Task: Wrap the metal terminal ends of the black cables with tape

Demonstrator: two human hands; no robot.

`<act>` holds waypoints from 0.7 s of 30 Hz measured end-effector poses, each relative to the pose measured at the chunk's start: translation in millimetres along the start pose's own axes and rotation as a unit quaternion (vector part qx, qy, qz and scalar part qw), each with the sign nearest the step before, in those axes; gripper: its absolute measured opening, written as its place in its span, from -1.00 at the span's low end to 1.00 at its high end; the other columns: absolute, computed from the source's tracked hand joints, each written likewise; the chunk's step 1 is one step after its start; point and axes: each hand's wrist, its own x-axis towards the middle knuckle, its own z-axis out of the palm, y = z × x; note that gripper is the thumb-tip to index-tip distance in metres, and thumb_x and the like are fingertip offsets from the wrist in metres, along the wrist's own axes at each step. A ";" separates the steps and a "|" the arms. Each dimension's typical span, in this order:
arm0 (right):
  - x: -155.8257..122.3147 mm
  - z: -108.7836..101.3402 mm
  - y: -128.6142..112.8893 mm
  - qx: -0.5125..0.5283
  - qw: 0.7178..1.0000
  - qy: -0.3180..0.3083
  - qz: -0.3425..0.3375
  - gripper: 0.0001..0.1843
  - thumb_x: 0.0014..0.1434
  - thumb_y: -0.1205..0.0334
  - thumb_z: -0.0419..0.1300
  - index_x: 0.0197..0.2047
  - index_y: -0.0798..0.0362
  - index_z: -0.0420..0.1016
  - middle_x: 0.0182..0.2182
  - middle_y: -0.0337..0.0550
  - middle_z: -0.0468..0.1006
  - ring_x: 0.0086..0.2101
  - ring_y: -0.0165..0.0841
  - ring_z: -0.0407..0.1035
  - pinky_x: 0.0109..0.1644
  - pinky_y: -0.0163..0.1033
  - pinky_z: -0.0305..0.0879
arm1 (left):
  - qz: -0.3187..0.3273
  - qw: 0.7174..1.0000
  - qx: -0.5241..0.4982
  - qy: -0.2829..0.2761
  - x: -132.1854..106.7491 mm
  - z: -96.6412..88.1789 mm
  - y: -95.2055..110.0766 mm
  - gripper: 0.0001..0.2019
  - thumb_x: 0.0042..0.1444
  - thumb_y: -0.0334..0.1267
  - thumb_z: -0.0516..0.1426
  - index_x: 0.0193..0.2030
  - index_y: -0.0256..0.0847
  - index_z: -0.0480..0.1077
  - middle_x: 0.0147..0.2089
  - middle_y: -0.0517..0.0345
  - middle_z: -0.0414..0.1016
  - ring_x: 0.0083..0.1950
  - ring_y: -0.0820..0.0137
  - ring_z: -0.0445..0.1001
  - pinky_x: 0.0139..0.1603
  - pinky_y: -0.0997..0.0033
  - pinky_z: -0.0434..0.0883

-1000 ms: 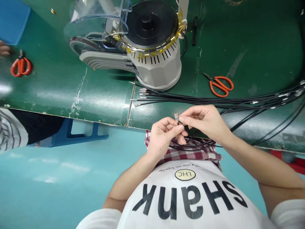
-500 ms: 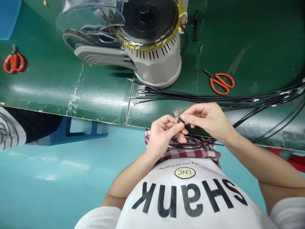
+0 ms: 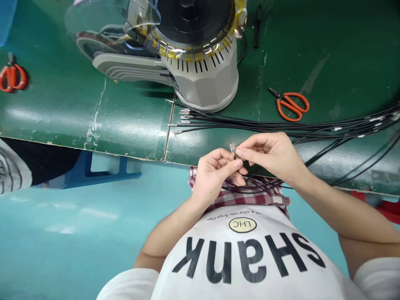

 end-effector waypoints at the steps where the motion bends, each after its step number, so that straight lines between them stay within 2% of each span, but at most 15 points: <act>1: -0.1 0.3 -0.3 -0.004 1.000 0.003 0.000 -0.79 0.11 0.07 0.42 -0.30 0.06 0.69 -0.42 -0.15 0.66 -0.43 -0.38 0.50 -0.38 -0.33 0.41 | 0.000 1.000 0.001 0.000 0.0 -0.1 -0.1 -0.75 0.12 -0.21 0.34 -0.32 -0.26 0.36 -0.43 0.09 0.63 -0.59 0.38 0.55 -0.55 0.46 0.51; 12: -1.0 5.1 -0.6 -0.012 1.000 0.022 -0.006 -0.83 0.15 0.13 0.37 -0.32 0.07 0.67 -0.42 -0.15 0.66 -0.42 -0.36 0.52 -0.33 -0.31 0.46 | 0.002 1.000 0.005 -0.001 -0.2 -0.1 -1.0 -0.75 0.13 -0.22 0.34 -0.32 -0.25 0.35 -0.44 0.11 0.63 -0.58 0.38 0.55 -0.55 0.46 0.52; 21: -2.6 7.6 1.5 -0.012 0.999 0.026 -0.015 -0.85 0.17 0.17 0.36 -0.33 0.08 0.65 -0.46 -0.19 0.63 -0.48 -0.41 0.47 -0.38 -0.33 0.39 | 0.030 0.999 0.044 -0.012 -2.1 0.4 0.6 -0.79 0.19 -0.21 0.29 -0.24 -0.21 0.35 -0.42 0.16 0.61 -0.56 0.38 0.56 -0.53 0.44 0.52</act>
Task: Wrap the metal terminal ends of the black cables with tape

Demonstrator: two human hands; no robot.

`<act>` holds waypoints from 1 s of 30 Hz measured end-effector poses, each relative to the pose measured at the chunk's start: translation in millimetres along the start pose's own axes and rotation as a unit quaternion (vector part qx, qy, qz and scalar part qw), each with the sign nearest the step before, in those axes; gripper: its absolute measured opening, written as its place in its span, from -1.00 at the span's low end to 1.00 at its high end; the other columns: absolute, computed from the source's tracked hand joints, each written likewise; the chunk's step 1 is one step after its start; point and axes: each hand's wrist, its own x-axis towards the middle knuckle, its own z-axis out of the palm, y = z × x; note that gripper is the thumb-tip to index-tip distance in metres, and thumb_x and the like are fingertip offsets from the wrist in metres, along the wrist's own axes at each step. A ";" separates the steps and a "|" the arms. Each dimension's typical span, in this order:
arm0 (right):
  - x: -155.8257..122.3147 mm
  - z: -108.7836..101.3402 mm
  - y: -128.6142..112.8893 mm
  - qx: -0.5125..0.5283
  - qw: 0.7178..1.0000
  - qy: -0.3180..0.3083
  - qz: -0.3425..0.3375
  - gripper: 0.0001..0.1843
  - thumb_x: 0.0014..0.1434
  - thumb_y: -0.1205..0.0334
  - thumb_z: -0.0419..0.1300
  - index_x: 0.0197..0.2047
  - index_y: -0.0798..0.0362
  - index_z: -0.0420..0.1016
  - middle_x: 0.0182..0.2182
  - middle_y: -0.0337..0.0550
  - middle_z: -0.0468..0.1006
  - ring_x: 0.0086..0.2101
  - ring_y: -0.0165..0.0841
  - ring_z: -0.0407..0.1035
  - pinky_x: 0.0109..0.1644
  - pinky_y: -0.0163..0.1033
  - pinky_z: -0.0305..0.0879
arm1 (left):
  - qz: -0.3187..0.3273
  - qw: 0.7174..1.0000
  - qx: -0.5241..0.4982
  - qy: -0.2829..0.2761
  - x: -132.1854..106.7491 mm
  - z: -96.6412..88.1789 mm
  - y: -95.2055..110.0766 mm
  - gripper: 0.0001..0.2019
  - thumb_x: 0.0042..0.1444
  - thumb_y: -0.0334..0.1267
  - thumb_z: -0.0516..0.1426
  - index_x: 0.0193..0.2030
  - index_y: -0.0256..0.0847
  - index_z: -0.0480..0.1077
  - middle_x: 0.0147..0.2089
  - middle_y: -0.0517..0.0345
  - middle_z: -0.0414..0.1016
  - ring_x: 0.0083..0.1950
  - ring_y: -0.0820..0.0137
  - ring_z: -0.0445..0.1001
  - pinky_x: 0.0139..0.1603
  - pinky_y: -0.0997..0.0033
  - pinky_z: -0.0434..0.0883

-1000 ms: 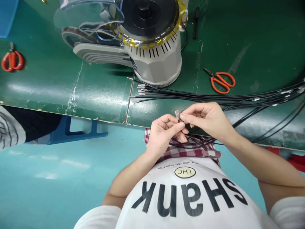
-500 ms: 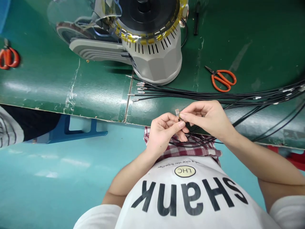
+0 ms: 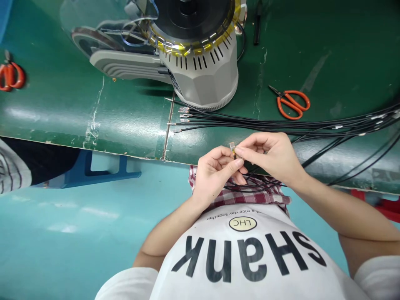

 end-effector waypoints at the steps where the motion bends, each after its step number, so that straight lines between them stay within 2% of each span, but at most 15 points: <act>1: -0.2 -0.1 -0.2 -0.008 1.000 0.003 -0.005 -0.87 0.17 0.19 0.35 -0.33 0.08 0.65 -0.46 -0.19 0.63 -0.48 -0.42 0.47 -0.39 -0.34 0.38 | 0.006 1.000 0.008 -0.002 -0.1 -0.1 0.9 -0.80 0.22 -0.19 0.27 -0.25 -0.21 0.35 -0.42 0.16 0.60 -0.56 0.38 0.56 -0.52 0.44 0.52; 7: 0.5 -3.1 -3.2 -0.024 0.999 -0.004 -0.023 -0.87 0.20 0.22 0.33 -0.32 0.09 0.65 -0.46 -0.21 0.62 -0.46 -0.45 0.45 -0.37 -0.36 0.37 | 0.024 0.999 0.016 -0.019 0.8 -1.5 4.9 -0.79 0.35 -0.17 0.13 -0.25 -0.26 0.40 -0.40 0.12 0.56 -0.53 0.37 0.55 -0.51 0.40 0.50; 15: 1.1 -5.3 -2.7 -0.002 0.999 -0.022 -0.023 -0.85 0.25 0.19 0.30 -0.28 0.08 0.66 -0.41 -0.19 0.63 -0.46 -0.48 0.44 -0.42 -0.40 0.35 | 0.022 0.999 0.009 -0.023 1.9 -1.9 5.3 -0.78 0.36 -0.17 0.10 -0.22 -0.28 0.41 -0.40 0.09 0.56 -0.54 0.36 0.55 -0.52 0.38 0.49; 20: 1.8 -6.2 -1.5 0.014 0.999 -0.038 -0.024 -0.86 0.23 0.19 0.33 -0.26 0.07 0.67 -0.44 -0.21 0.63 -0.47 -0.47 0.46 -0.40 -0.39 0.36 | 0.025 0.999 -0.001 -0.020 1.3 -2.9 3.8 -0.79 0.34 -0.19 0.13 -0.28 -0.26 0.39 -0.41 0.11 0.57 -0.55 0.42 0.53 -0.51 0.45 0.47; 22: 2.4 -6.7 -1.2 0.014 0.999 -0.037 -0.026 -0.87 0.21 0.19 0.35 -0.25 0.07 0.68 -0.41 -0.19 0.65 -0.45 -0.46 0.48 -0.37 -0.38 0.38 | 0.023 1.000 -0.003 -0.013 1.0 -3.4 2.3 -0.85 0.28 -0.22 0.21 -0.24 -0.24 0.36 -0.41 0.13 0.59 -0.55 0.42 0.53 -0.50 0.46 0.48; 25: 3.3 -6.7 -1.5 0.014 0.999 -0.037 -0.029 -0.86 0.19 0.18 0.36 -0.25 0.08 0.68 -0.40 -0.18 0.66 -0.44 -0.45 0.49 -0.35 -0.38 0.40 | 0.008 1.000 -0.015 -0.003 1.2 -3.5 0.5 -0.80 0.17 -0.28 0.30 -0.20 -0.20 0.34 -0.41 0.17 0.62 -0.55 0.42 0.53 -0.50 0.48 0.49; 30: 6.5 -6.3 -1.8 0.051 0.997 -0.058 -0.006 -0.84 0.20 0.17 0.36 -0.27 0.10 0.66 -0.49 -0.22 0.61 -0.48 -0.46 0.48 -0.34 -0.37 0.41 | -0.019 0.999 -0.048 0.001 2.9 -2.7 1.7 -0.83 0.16 -0.31 0.30 -0.31 -0.29 0.38 -0.40 0.07 0.63 -0.57 0.46 0.50 -0.51 0.50 0.46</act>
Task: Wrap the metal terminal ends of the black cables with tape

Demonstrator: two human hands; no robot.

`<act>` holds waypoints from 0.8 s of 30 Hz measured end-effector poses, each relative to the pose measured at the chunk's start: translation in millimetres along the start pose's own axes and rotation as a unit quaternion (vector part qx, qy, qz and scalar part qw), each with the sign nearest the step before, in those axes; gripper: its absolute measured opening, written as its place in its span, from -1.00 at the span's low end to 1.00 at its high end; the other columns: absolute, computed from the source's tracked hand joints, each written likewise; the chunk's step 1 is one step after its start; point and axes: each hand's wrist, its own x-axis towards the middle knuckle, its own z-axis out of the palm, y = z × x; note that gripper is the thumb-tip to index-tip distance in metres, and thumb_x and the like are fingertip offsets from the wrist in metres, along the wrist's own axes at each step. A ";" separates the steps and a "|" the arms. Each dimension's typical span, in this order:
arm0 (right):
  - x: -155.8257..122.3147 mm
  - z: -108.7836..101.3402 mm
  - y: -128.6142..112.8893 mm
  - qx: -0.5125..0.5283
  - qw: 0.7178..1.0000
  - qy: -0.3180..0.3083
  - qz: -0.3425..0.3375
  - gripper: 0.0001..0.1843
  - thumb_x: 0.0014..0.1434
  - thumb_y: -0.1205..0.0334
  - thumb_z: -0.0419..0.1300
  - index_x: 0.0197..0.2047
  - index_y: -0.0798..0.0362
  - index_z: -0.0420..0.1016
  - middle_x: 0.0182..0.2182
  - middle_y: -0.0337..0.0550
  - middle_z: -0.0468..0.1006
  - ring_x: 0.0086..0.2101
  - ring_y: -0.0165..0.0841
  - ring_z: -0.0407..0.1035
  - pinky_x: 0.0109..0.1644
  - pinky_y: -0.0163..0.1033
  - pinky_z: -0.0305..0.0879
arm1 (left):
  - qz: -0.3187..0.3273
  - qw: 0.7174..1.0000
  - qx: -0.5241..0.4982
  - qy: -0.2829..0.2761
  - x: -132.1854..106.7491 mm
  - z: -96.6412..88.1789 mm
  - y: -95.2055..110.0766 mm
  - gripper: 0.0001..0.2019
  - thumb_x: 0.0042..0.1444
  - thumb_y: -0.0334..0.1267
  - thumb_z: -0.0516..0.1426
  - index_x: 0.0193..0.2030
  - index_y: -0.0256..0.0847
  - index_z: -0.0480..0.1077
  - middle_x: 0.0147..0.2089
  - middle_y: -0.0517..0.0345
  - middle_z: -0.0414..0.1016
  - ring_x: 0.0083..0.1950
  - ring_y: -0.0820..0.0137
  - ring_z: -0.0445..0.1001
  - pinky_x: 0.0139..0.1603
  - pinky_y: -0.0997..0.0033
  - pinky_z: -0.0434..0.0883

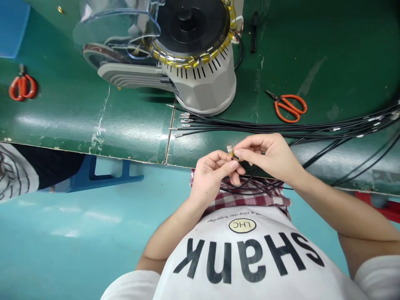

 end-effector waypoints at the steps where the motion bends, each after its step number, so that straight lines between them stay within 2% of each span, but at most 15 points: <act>1: 1.0 -0.4 0.5 0.004 1.000 0.001 0.005 -0.84 0.19 0.17 0.37 -0.27 0.10 0.67 -0.48 -0.22 0.62 -0.48 -0.46 0.47 -0.36 -0.38 0.41 | -0.004 1.000 -0.005 0.003 0.1 0.0 0.4 -0.83 0.16 -0.31 0.30 -0.31 -0.29 0.39 -0.40 0.06 0.63 -0.58 0.46 0.50 -0.51 0.50 0.45; 7: 5.3 -4.4 5.6 0.020 1.000 -0.009 0.020 -0.84 0.13 0.16 0.42 -0.26 0.07 0.69 -0.39 -0.19 0.66 -0.45 -0.47 0.48 -0.40 -0.41 0.39 | -0.009 1.000 -0.002 0.003 -0.4 -1.6 0.7 -0.86 0.18 -0.29 0.28 -0.28 -0.29 0.43 -0.36 0.03 0.65 -0.60 0.47 0.49 -0.55 0.51 0.44; 13: 7.4 -6.0 7.8 0.049 0.998 -0.031 0.025 -0.84 0.11 0.17 0.43 -0.27 0.07 0.67 -0.42 -0.21 0.65 -0.47 -0.45 0.50 -0.38 -0.37 0.43 | 0.008 0.999 0.027 -0.022 -1.9 -3.7 0.6 -0.91 0.25 -0.29 0.23 -0.21 -0.27 0.51 -0.32 0.03 0.65 -0.61 0.49 0.48 -0.55 0.52 0.42; 19: 12.2 -8.1 12.9 0.104 0.991 -0.085 0.021 -0.84 0.15 0.20 0.41 -0.28 0.12 0.62 -0.47 -0.22 0.62 -0.52 -0.43 0.50 -0.32 -0.31 0.46 | 0.008 0.998 0.046 -0.051 -1.4 -7.1 3.1 -0.89 0.28 -0.29 0.20 -0.18 -0.28 0.54 -0.31 0.03 0.64 -0.61 0.50 0.47 -0.56 0.52 0.41; 22: 13.9 -8.7 16.2 0.139 0.982 -0.123 0.032 -0.82 0.18 0.18 0.38 -0.28 0.12 0.57 -0.51 -0.24 0.59 -0.56 -0.42 0.50 -0.34 -0.29 0.44 | -0.003 0.996 0.050 -0.070 -0.5 -7.7 5.0 -0.86 0.29 -0.28 0.19 -0.19 -0.32 0.53 -0.34 0.01 0.63 -0.61 0.50 0.47 -0.56 0.53 0.40; 24: 13.7 -8.2 17.3 0.143 0.981 -0.125 0.035 -0.80 0.18 0.15 0.38 -0.28 0.12 0.55 -0.51 -0.26 0.58 -0.57 -0.42 0.48 -0.37 -0.30 0.43 | -0.011 0.996 0.048 -0.075 -0.3 -6.8 5.2 -0.84 0.29 -0.26 0.19 -0.21 -0.34 0.51 -0.35 0.01 0.62 -0.60 0.49 0.47 -0.55 0.52 0.41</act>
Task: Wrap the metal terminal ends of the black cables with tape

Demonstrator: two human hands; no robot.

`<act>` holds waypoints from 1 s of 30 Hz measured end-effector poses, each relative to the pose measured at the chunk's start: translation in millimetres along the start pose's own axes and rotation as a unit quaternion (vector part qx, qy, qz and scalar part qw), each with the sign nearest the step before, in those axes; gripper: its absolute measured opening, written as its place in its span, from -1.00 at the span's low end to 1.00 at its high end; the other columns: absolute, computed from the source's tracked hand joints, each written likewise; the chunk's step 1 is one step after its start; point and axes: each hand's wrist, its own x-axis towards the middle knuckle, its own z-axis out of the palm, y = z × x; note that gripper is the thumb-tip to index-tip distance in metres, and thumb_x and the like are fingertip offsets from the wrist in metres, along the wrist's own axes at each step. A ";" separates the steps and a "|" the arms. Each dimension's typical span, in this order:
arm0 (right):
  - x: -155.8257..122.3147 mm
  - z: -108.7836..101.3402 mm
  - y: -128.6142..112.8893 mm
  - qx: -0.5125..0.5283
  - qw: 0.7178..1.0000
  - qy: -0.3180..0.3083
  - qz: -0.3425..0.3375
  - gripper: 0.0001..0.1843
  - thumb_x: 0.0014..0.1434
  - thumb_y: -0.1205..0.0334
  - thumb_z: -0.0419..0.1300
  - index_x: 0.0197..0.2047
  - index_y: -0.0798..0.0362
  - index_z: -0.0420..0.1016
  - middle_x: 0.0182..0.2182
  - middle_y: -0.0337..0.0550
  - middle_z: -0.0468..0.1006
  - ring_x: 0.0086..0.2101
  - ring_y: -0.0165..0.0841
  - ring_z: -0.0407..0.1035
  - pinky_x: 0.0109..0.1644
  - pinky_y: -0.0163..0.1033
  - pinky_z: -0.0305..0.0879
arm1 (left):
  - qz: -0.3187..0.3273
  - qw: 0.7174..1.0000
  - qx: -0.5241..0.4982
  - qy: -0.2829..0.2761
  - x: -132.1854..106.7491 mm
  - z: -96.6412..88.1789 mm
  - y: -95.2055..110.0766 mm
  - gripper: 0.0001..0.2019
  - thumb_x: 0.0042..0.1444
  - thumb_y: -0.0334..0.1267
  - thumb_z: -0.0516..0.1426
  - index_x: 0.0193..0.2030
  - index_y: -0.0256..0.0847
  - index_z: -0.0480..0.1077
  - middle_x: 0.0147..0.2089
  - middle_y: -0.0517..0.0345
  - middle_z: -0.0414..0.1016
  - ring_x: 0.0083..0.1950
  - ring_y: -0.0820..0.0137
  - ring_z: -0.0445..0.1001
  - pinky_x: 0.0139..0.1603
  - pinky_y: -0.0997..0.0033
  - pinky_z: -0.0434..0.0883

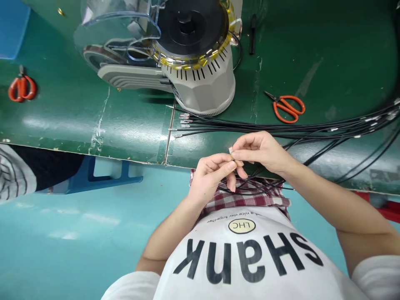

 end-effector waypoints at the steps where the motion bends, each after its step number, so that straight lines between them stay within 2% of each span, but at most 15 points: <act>1: -0.3 0.8 0.3 -0.008 1.000 0.009 -0.002 -0.78 0.17 0.13 0.39 -0.28 0.11 0.54 -0.51 -0.26 0.58 -0.56 -0.43 0.48 -0.38 -0.31 0.42 | -0.002 1.000 -0.004 0.002 0.1 0.9 -0.3 -0.85 0.28 -0.25 0.20 -0.21 -0.33 0.49 -0.35 0.01 0.62 -0.60 0.48 0.48 -0.53 0.51 0.42; 6: -4.1 9.9 -1.4 -0.079 0.993 0.084 -0.032 -0.76 0.12 0.10 0.42 -0.31 0.09 0.55 -0.48 -0.24 0.57 -0.50 -0.45 0.46 -0.40 -0.35 0.37 | 0.021 0.998 -0.034 0.050 0.6 6.5 -3.5 -0.81 0.17 -0.30 0.30 -0.19 -0.21 0.34 -0.40 0.15 0.62 -0.59 0.45 0.50 -0.55 0.52 0.45; 11: -6.0 12.0 -3.7 -0.098 0.989 0.094 -0.049 -0.75 0.10 0.10 0.43 -0.32 0.11 0.57 -0.50 -0.23 0.56 -0.52 -0.46 0.42 -0.44 -0.35 0.31 | 0.030 0.995 -0.025 0.087 0.7 7.8 -3.2 -0.81 0.16 -0.31 0.31 -0.33 -0.26 0.35 -0.38 0.08 0.65 -0.63 0.49 0.47 -0.59 0.54 0.41; 17: -1.6 -0.4 1.2 -0.017 0.998 0.051 -0.016 -0.82 0.09 0.18 0.45 -0.29 0.07 0.61 -0.39 -0.23 0.62 -0.41 -0.47 0.48 -0.30 -0.37 0.40 | 0.016 0.997 -0.040 0.066 0.5 9.4 0.1 -0.80 0.17 -0.27 0.30 -0.32 -0.26 0.35 -0.36 0.05 0.67 -0.66 0.48 0.46 -0.62 0.54 0.40; 20: 2.3 -4.1 3.1 0.016 1.000 0.012 0.009 -0.76 0.08 0.16 0.46 -0.20 0.07 0.63 -0.37 -0.23 0.63 -0.42 -0.47 0.49 -0.21 -0.31 0.45 | 0.011 0.997 -0.052 0.052 0.6 9.1 -0.1 -0.80 0.18 -0.25 0.29 -0.29 -0.26 0.36 -0.35 0.03 0.67 -0.67 0.47 0.46 -0.64 0.53 0.40; 22: 4.9 -5.8 2.8 0.026 0.999 -0.009 0.024 -0.74 0.05 0.14 0.47 -0.21 0.08 0.64 -0.37 -0.22 0.63 -0.43 -0.45 0.49 -0.20 -0.27 0.46 | 0.003 0.997 -0.062 0.037 0.9 8.3 -0.9 -0.81 0.19 -0.25 0.28 -0.26 -0.26 0.37 -0.35 0.02 0.67 -0.67 0.46 0.46 -0.64 0.52 0.40; 26: 9.1 -9.3 -1.6 0.005 1.000 -0.010 0.001 -0.77 -0.01 0.17 0.50 -0.37 0.10 0.61 -0.43 -0.25 0.56 -0.42 -0.48 0.44 -0.29 -0.35 0.40 | -0.011 0.997 -0.078 0.008 2.0 6.1 -3.0 -0.83 0.22 -0.22 0.26 -0.25 -0.27 0.40 -0.32 -0.01 0.67 -0.65 0.43 0.49 -0.64 0.52 0.41; 30: 9.9 -10.7 -8.2 -0.078 0.996 -0.014 -0.038 -0.82 0.11 0.18 0.42 -0.34 0.12 0.60 -0.39 -0.25 0.49 -0.49 -0.55 0.32 -0.43 -0.41 0.29 | -0.022 0.996 -0.089 -0.005 3.6 3.7 -3.8 -0.80 0.24 -0.19 0.24 -0.27 -0.30 0.44 -0.29 -0.04 0.67 -0.65 0.45 0.49 -0.65 0.54 0.38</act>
